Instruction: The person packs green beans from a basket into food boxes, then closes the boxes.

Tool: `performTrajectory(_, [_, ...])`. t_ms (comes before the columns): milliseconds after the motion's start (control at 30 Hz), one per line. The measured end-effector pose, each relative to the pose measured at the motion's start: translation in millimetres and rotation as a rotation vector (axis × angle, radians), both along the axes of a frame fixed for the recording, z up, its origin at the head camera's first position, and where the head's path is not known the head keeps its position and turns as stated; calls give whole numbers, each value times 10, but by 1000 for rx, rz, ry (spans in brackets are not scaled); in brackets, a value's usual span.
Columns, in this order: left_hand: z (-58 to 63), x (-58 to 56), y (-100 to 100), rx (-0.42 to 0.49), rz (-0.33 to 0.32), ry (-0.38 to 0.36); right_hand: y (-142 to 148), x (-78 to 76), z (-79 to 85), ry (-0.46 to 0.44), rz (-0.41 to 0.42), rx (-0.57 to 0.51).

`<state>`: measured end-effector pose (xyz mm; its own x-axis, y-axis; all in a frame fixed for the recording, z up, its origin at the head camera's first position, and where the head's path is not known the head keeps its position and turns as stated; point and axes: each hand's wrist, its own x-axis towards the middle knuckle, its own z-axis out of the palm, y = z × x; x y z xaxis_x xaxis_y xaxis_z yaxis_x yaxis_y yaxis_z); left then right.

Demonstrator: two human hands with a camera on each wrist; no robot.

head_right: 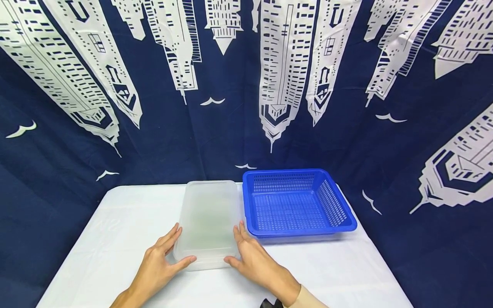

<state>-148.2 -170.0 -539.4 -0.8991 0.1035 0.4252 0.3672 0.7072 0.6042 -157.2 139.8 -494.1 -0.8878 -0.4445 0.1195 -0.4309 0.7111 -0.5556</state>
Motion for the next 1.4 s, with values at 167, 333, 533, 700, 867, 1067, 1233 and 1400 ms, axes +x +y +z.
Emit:
performTrajectory(167, [12, 34, -8, -4, -6, -11, 28, 28, 19, 32, 9, 7])
performTrajectory(333, [14, 58, -27, -6, -7, -9, 47, 27, 10, 71, 24, 11])
performTrajectory(533, [13, 66, -54, 5, -12, -19, 57, 31, -4, 98, 33, 10])
performTrajectory(700, [20, 81, -77, 19, -29, -1, 62, 26, -19, 82, 24, 13])
performTrajectory(867, [8, 83, -99, 17, -50, 53, 80, 31, -20, 107, 29, 8])
performTrajectory(1067, [15, 93, -111, 22, -59, 84, 86, 44, -9, 125, 24, 4])
performTrajectory(1233, [18, 98, -108, 27, -54, 75, 74, 42, -26, 114, 6, 0])
performTrajectory(1400, [9, 113, -95, 3, -41, 75, 76, 43, -29, 94, 6, 9])
